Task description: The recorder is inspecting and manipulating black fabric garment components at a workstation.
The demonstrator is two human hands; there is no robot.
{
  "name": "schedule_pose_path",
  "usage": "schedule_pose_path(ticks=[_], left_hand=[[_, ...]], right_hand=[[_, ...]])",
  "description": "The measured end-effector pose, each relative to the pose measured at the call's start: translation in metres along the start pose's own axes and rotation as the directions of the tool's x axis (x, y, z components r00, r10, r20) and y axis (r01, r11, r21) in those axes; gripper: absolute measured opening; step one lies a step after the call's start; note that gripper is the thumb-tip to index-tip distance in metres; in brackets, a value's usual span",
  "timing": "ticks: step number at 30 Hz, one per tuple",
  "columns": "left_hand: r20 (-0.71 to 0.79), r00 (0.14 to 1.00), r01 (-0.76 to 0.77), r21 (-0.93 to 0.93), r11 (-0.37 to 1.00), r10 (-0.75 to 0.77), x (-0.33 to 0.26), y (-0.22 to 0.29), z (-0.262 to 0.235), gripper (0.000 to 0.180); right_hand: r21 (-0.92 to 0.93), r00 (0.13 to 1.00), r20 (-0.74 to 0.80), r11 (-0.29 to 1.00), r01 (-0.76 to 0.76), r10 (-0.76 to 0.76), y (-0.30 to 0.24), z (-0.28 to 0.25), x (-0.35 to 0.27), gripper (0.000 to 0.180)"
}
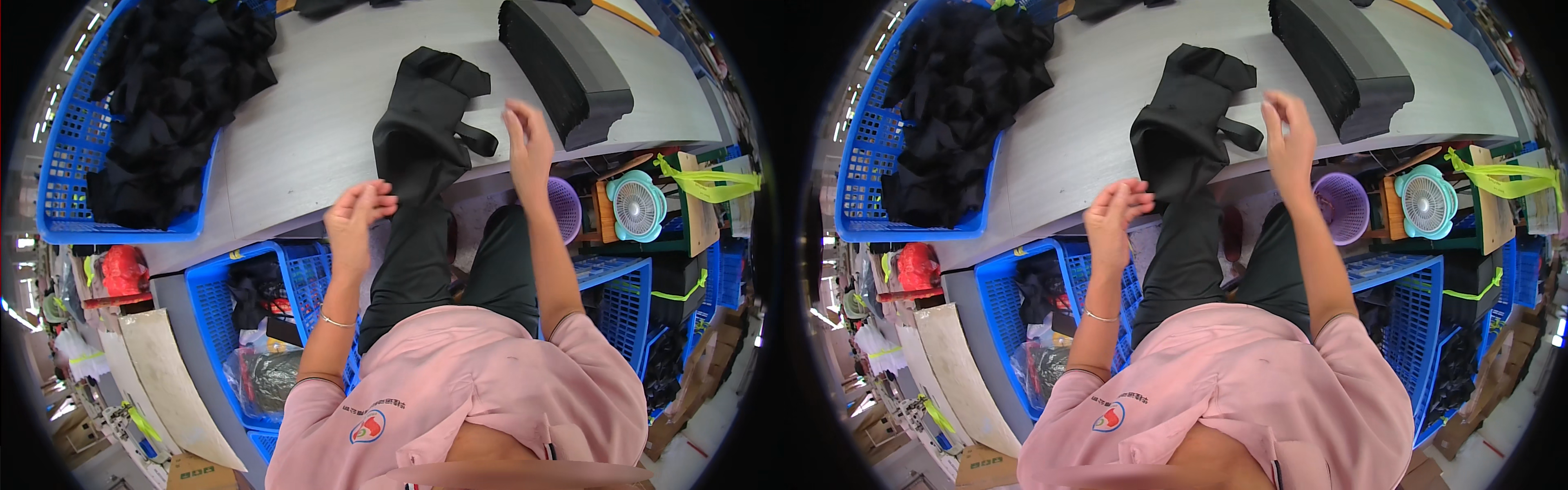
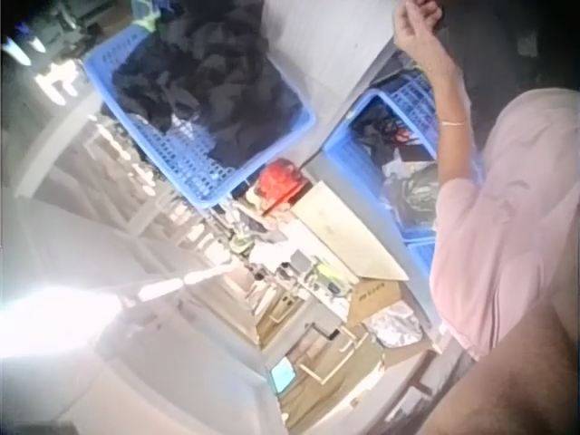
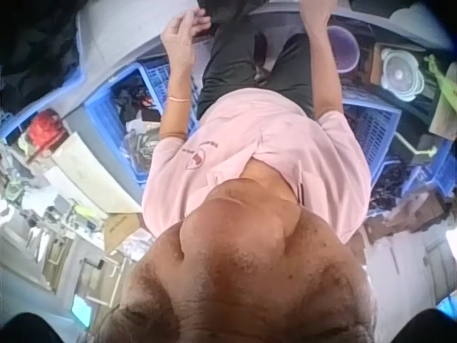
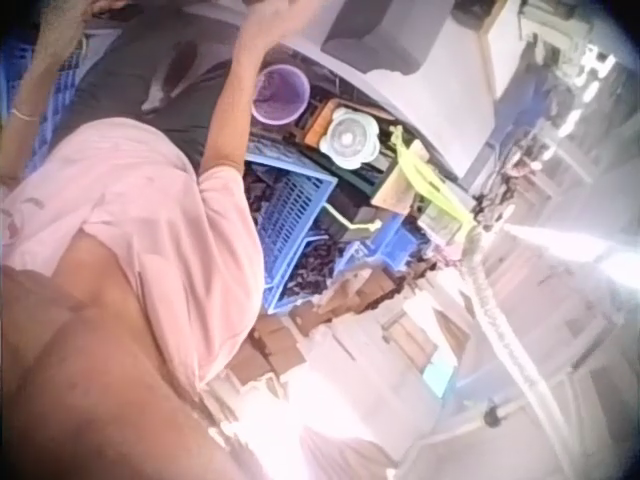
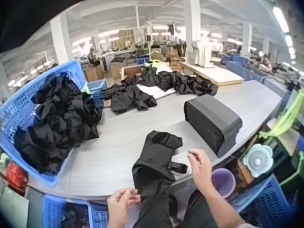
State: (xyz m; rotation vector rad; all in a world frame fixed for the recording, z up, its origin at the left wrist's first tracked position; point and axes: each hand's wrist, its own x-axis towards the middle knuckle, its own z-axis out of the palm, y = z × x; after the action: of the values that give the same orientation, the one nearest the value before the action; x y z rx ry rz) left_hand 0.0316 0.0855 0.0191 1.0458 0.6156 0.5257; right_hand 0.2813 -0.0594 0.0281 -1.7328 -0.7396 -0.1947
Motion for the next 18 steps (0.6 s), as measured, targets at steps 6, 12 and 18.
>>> schedule_pose_path(ticks=[6,12,18], left_hand=[[-0.029,0.935,-0.339,0.22,0.915,0.354,0.068,0.022,0.011,0.033],[0.354,0.927,0.173,-0.116,0.978,-0.122,0.106,0.002,0.031,0.043],[0.62,0.775,0.55,-0.567,0.612,-0.122,0.107,-0.028,0.029,0.048]], right_hand=[[0.581,0.77,0.434,0.508,-0.636,0.468,-0.006,0.024,-0.074,0.027],[0.656,0.642,0.712,0.056,-0.753,0.286,0.0,0.027,-0.059,0.037],[0.674,0.63,0.683,0.012,-0.738,0.37,0.008,-0.001,-0.053,0.035]])
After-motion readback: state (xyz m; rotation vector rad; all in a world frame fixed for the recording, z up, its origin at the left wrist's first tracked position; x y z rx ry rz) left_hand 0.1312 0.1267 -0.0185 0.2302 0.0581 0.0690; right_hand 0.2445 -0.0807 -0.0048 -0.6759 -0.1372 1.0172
